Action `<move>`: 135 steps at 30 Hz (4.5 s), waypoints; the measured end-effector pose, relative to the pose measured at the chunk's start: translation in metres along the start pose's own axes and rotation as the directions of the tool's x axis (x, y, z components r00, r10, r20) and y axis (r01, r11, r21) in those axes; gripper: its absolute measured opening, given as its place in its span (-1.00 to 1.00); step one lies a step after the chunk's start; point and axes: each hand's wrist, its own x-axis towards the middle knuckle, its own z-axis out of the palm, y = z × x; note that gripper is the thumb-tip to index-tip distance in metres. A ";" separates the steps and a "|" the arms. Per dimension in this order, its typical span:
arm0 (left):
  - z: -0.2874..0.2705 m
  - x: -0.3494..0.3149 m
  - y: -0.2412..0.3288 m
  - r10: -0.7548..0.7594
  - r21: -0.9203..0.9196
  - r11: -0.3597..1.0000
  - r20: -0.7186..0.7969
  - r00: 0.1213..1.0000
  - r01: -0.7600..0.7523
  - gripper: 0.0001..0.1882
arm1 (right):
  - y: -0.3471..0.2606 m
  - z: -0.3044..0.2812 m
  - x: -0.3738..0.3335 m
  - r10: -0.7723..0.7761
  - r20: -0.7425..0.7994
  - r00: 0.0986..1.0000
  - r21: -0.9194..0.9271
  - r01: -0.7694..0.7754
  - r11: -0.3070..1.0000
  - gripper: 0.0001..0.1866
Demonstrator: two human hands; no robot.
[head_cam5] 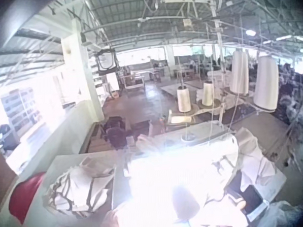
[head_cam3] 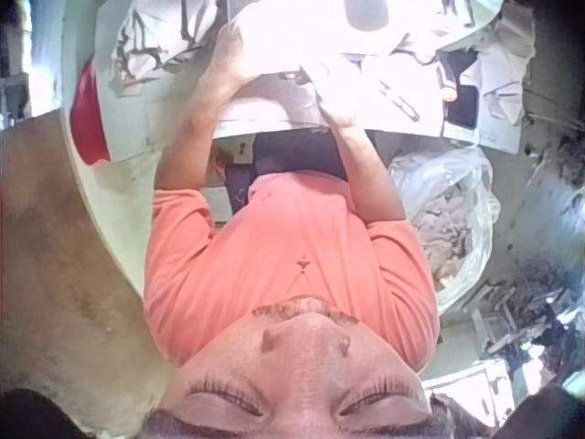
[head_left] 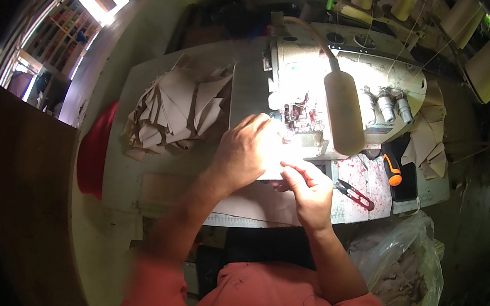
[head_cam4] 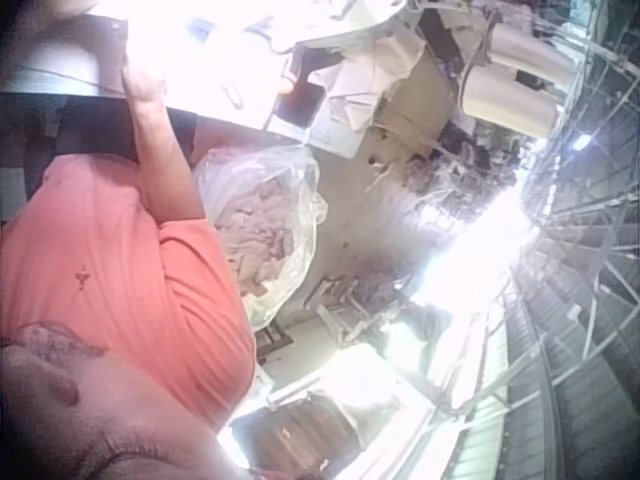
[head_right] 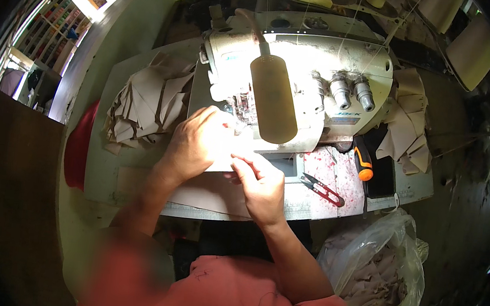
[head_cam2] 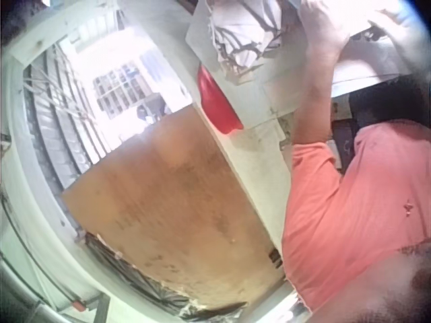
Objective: The person repeatedly folds rectangular pieces of light-colored fabric by hand and places them into a neat stack on the table. The person then gathers the completed stack and moves it to a nearby surface.
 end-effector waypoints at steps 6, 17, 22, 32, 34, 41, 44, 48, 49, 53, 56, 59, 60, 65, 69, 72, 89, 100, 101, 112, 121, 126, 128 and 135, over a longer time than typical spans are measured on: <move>0.004 -0.003 -0.001 0.102 0.122 0.989 -0.158 0.982 -0.083 -0.83 | 0.000 0.001 0.006 -0.030 0.001 1.000 -0.051 0.031 0.998 -0.79; -0.011 0.021 -0.023 -0.215 0.050 0.977 0.268 0.939 0.209 -0.60 | 0.000 -0.015 -0.015 -0.012 -0.024 1.000 -0.045 0.011 0.999 -0.81; 0.006 0.044 -0.077 0.434 0.394 0.848 -0.130 0.891 -0.355 -0.73 | 0.006 -0.035 -0.040 0.033 -0.056 0.998 -0.101 -0.038 0.994 -0.81; -0.015 -0.048 -0.019 -0.199 -0.032 0.978 -0.439 0.876 0.206 -0.91 | 0.004 -0.060 -0.065 0.064 -0.094 0.994 -0.170 -0.079 0.982 -0.81; 0.022 -0.090 0.007 0.029 -0.026 0.999 -0.163 0.986 -0.034 -0.98 | 0.010 -0.065 -0.067 0.065 -0.064 0.996 -0.174 -0.076 0.982 -0.81; 0.094 -0.109 0.031 -0.123 0.246 0.960 -0.045 0.991 0.131 -0.93 | 0.003 -0.058 -0.074 0.071 -0.038 0.997 -0.222 -0.077 0.972 -0.80; 0.094 -0.111 0.030 -0.101 0.225 0.968 -0.056 0.993 0.111 -0.92 | 0.006 -0.062 -0.074 0.075 -0.064 0.995 -0.244 -0.089 0.966 -0.79; 0.090 -0.111 0.030 -0.095 0.149 0.982 -0.135 0.986 0.115 -0.91 | 0.011 -0.054 -0.069 0.168 -0.068 0.983 -0.248 -0.180 0.952 -0.79; 0.089 -0.111 0.034 -0.101 0.154 0.980 -0.151 0.983 0.125 -0.91 | 0.011 -0.052 -0.068 0.160 -0.064 0.985 -0.258 -0.171 0.951 -0.79; 0.095 -0.107 0.031 -0.136 0.246 0.958 -0.070 0.988 0.149 -0.87 | 0.005 -0.047 -0.065 0.149 -0.065 0.987 -0.271 -0.161 0.949 -0.79; 0.090 -0.109 0.028 -0.194 -0.072 0.980 -0.141 0.971 0.185 -0.87 | -0.003 -0.047 -0.067 0.134 -0.077 0.988 -0.290 -0.151 0.945 -0.78; 0.084 -0.108 0.019 -0.229 -0.377 0.913 -0.166 0.959 0.153 -0.89 | 0.001 -0.046 -0.066 0.156 -0.074 0.985 -0.292 -0.171 0.941 -0.76; 0.084 -0.109 0.017 -0.229 -0.417 0.899 -0.181 0.956 0.136 -0.90 | 0.004 -0.039 -0.064 0.181 -0.076 0.980 -0.301 -0.196 0.933 -0.76; 0.082 -0.113 0.011 -0.337 -0.660 0.737 -0.174 0.925 0.145 -0.89 | 0.019 -0.015 -0.034 0.130 0.098 0.987 -0.441 -0.074 0.894 -0.74; 0.079 -0.116 0.008 -0.277 -0.722 0.688 -0.167 0.946 0.074 -0.90 | 0.010 -0.008 -0.024 0.229 0.111 0.967 -0.119 -0.216 0.969 -0.83; 0.079 -0.119 0.009 -0.356 -0.772 0.626 -0.158 0.921 0.110 -0.89 | 0.017 -0.020 -0.028 0.266 0.150 0.952 -0.122 -0.249 0.961 -0.85; 0.003 -0.169 -0.050 -0.358 0.089 0.905 -0.368 0.858 0.415 -0.70 | 0.032 -0.002 -0.043 0.388 0.129 0.913 -0.178 -0.363 0.915 -0.82; -0.016 -0.213 -0.041 -0.559 0.139 0.754 -0.378 0.738 0.642 -0.53 | 0.007 0.046 -0.032 0.026 0.277 0.961 -0.380 0.085 0.921 -0.86; -0.001 -0.222 -0.022 -0.710 -0.344 0.686 -0.123 0.693 0.641 -0.58 | -0.012 0.065 -0.028 0.003 0.379 0.925 -0.615 0.249 0.748 -0.86; -0.049 -0.194 -0.048 -0.831 -0.851 -0.082 -0.229 0.507 -0.519 -0.55 | -0.047 0.067 -0.043 0.050 0.332 0.942 -0.219 0.025 0.975 -0.87; -0.078 -0.181 -0.064 -0.904 -0.826 0.273 -0.396 0.161 -0.493 -0.60 | -0.013 -0.008 -0.046 0.224 0.137 0.965 0.032 -0.230 0.973 -0.80; -0.021 -0.149 0.007 -0.508 -0.429 0.838 -0.387 0.770 0.337 -0.58 | -0.011 0.031 -0.041 0.282 0.210 0.936 0.004 -0.289 0.957 -0.74; -0.004 -0.125 0.041 -0.062 -0.022 0.998 -0.193 0.979 0.059 -0.43 | -0.014 0.036 -0.042 0.294 0.309 0.904 0.213 -0.367 0.905 -0.73; -0.014 -0.116 0.058 -0.175 -0.433 0.888 -0.004 0.985 0.156 -0.24 | -0.011 0.013 -0.045 0.218 0.408 0.887 0.038 -0.255 0.966 -0.76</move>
